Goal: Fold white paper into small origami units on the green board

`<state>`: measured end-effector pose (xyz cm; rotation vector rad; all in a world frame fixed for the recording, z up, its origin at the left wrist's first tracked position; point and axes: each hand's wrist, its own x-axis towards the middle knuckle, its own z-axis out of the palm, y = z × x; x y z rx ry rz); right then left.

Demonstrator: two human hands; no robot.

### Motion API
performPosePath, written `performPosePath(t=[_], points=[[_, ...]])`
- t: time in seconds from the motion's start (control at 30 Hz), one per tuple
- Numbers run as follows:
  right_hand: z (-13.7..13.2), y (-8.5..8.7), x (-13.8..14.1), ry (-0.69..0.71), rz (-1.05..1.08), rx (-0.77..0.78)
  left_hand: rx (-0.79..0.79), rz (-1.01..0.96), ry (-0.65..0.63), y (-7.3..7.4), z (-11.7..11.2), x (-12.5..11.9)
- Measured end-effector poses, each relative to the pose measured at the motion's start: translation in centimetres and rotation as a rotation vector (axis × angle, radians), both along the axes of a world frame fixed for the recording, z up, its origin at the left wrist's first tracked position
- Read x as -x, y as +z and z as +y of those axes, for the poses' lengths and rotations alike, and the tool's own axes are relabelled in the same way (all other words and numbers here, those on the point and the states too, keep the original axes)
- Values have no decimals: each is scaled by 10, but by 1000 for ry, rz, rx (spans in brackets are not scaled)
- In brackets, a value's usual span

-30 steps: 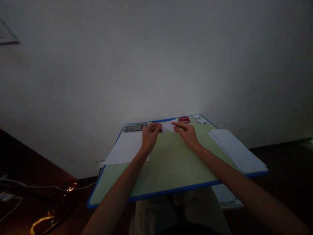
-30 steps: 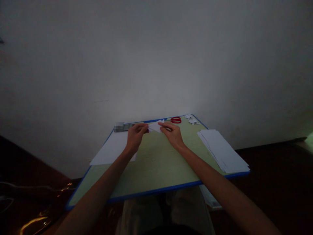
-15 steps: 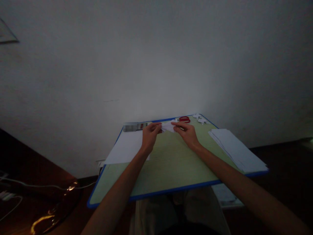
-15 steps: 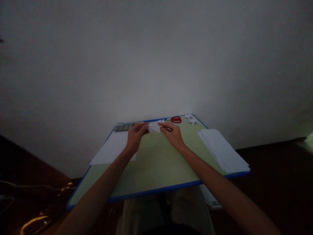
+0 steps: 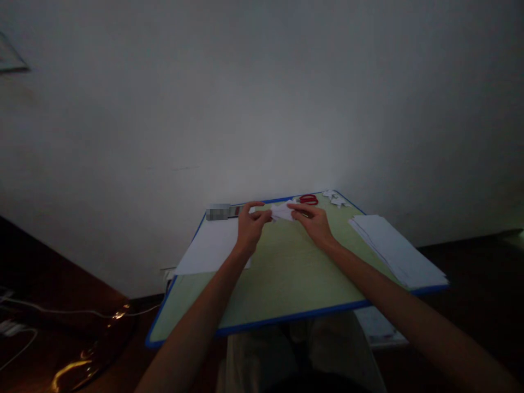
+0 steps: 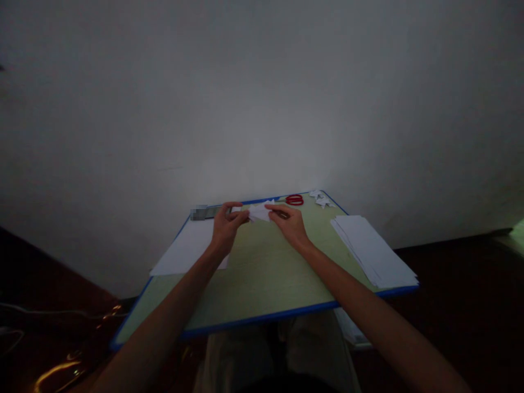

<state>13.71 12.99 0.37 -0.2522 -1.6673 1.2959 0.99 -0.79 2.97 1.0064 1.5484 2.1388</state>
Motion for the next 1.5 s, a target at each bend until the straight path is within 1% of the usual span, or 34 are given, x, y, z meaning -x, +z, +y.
performPosePath(t=[0.1, 0.2, 0.3, 0.4, 0.47, 0.53, 0.6, 0.67, 0.73, 0.77, 0.8, 0.87, 0.93, 1.0, 1.07, 1.2, 1.27, 1.37, 1.43, 1.5], points=[[0, -1, 1, 9, -8, 6, 27, -105, -11, 0, 2, -1], [1, -1, 0, 24, -14, 14, 62, -213, -50, -1, 4, -1], [3, -3, 1, 26, -13, 0, 71, -192, -102, -3, 5, 1], [4, -5, 3, 22, 1, -18, 71, -123, -109, -6, 4, 3], [5, -7, 4, 19, 20, -22, 94, -32, -92, -7, 3, 3], [5, -7, 6, 9, 41, -18, 161, 135, -48, -6, 1, 4], [4, -7, 6, -1, 51, -16, 241, 368, 45, -5, -1, 4], [3, -6, 6, -4, 47, -36, 272, 558, 170, -3, -2, 6], [1, -6, 4, 8, 31, -76, 251, 623, 233, -3, -1, 7], [0, -6, 4, 20, 17, -99, 233, 612, 223, -3, -1, 8], [-1, -6, 3, 35, 1, -118, 214, 584, 186, -3, 0, 8], [-3, -6, 2, 75, -24, -132, 189, 500, 68, -4, 1, 8], [-5, -6, 3, 125, -22, -104, 171, 386, -51, -6, 2, 7], [-6, -7, 4, 176, 5, -57, 153, 262, -128, -8, 3, 6], [-6, -7, 4, 202, 36, -25, 127, 138, -172, -10, 4, 5], [-6, -6, 4, 188, 64, 3, 117, -65, -216, -13, 5, 4], [-7, -4, 3, 178, 66, 18, 123, -85, -256, -13, 4, 3], [-9, -1, 2, 163, 72, 45, 116, -51, -336, -11, 3, 0], [-9, 1, 2, 153, 85, 70, 108, -44, -340, -10, 2, -2], [-9, 2, 2, 145, 99, 92, 103, -57, -299, -9, 3, -2]])
